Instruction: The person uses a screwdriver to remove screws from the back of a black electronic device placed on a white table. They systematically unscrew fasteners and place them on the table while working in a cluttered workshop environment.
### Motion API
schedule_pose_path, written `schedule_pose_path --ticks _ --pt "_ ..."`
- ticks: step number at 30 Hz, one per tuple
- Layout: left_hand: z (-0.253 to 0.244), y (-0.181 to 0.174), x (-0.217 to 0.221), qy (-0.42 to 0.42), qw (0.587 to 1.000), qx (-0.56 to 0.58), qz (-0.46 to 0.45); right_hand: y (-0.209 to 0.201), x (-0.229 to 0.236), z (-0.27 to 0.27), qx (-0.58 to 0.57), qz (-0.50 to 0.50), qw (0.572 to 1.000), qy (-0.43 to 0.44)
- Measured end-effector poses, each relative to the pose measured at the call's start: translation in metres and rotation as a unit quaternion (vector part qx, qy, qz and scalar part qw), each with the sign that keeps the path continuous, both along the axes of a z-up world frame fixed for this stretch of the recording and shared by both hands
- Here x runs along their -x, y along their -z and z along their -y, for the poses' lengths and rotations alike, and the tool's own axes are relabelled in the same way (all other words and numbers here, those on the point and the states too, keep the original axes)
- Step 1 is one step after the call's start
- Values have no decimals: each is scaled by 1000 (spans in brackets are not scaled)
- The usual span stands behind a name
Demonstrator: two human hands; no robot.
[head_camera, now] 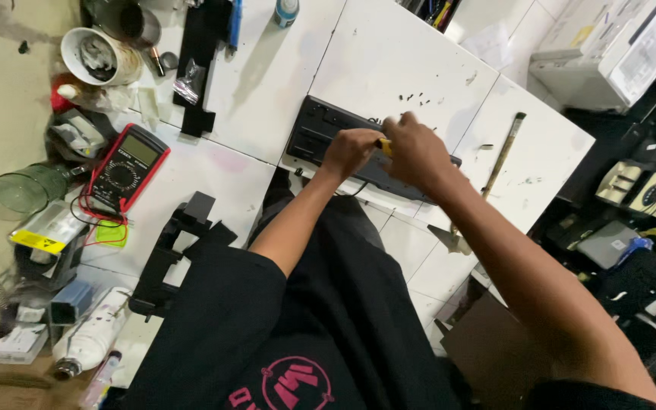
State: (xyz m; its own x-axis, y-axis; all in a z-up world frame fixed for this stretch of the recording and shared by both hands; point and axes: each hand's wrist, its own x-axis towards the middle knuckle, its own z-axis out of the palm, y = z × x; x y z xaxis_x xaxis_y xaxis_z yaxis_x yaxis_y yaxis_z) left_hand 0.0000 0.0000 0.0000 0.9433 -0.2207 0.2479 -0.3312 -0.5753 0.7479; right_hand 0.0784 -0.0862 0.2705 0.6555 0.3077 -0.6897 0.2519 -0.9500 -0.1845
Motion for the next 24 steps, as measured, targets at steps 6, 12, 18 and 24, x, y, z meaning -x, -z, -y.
schedule_pose_path --ticks 6,12,18,24 --pt "-22 -3 11 -30 989 88 -116 61 23 15 53 132 957 -251" --pt "-128 -25 34 -192 973 -105 -76 81 30 18 42 107 993 16" --pt "-81 5 24 -119 992 -5 -39 97 -1 42 -18 94 969 228" --pt "19 -37 2 -63 988 135 -51 60 8 53 16 21 989 143"
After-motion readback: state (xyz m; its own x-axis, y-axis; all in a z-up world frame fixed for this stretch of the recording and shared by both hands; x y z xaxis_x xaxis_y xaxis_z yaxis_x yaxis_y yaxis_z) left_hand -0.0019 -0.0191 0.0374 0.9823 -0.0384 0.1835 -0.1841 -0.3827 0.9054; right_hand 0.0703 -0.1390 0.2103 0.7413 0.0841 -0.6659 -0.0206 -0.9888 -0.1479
